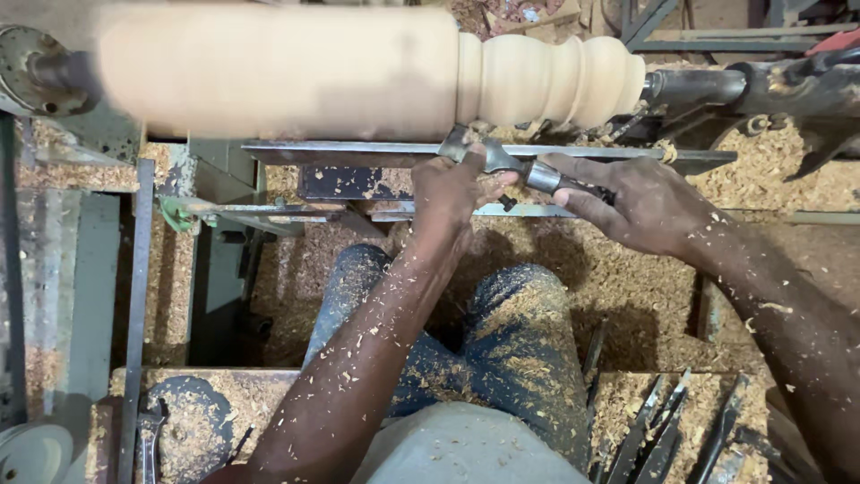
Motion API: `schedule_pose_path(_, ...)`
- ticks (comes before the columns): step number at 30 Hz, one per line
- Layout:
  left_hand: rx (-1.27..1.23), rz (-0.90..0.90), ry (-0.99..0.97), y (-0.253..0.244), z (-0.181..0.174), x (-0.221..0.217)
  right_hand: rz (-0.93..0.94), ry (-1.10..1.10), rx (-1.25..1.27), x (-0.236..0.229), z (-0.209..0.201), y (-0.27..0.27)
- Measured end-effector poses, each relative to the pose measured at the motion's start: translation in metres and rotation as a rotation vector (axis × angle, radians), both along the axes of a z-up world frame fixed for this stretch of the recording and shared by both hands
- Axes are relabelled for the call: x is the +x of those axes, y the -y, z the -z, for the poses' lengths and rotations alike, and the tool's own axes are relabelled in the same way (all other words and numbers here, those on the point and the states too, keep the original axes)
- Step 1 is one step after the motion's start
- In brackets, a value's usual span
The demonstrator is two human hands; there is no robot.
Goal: The person uses a wood lathe and various chisels to shape a rotating wooden workpiece, removing material to create decorative contours and smooth surfaces.
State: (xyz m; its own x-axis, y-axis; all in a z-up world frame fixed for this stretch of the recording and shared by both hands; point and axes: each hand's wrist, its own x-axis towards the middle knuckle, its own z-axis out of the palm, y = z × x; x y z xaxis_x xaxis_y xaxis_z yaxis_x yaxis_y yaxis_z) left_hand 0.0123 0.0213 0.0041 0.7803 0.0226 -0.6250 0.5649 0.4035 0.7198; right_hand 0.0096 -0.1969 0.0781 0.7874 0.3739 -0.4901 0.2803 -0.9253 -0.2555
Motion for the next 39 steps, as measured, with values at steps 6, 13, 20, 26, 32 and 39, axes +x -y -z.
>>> schedule_pose_path(6,-0.053,-0.019,-0.005,0.001,-0.01,0.004,0.01,-0.101,-0.246,0.01,-0.011,0.001)
schedule_pose_path(13,-0.131,-0.103,-0.013,0.006,-0.003,0.003,-0.216,0.152,0.038,0.03,-0.011,0.018)
schedule_pose_path(20,0.221,0.127,-0.016,-0.001,0.009,0.002,-0.234,0.18,-0.162,0.021,-0.001,0.013)
schedule_pose_path(26,-0.073,-0.13,-0.144,-0.013,-0.007,-0.006,0.279,-0.131,-0.122,-0.032,-0.019,-0.036)
schedule_pose_path(32,-0.089,-0.105,-0.038,-0.026,0.01,-0.007,0.288,0.032,0.08,-0.056,-0.034,-0.059)
schedule_pose_path(39,0.061,0.013,-0.059,-0.047,0.005,-0.013,0.516,-0.062,0.086,-0.09,-0.037,-0.1)
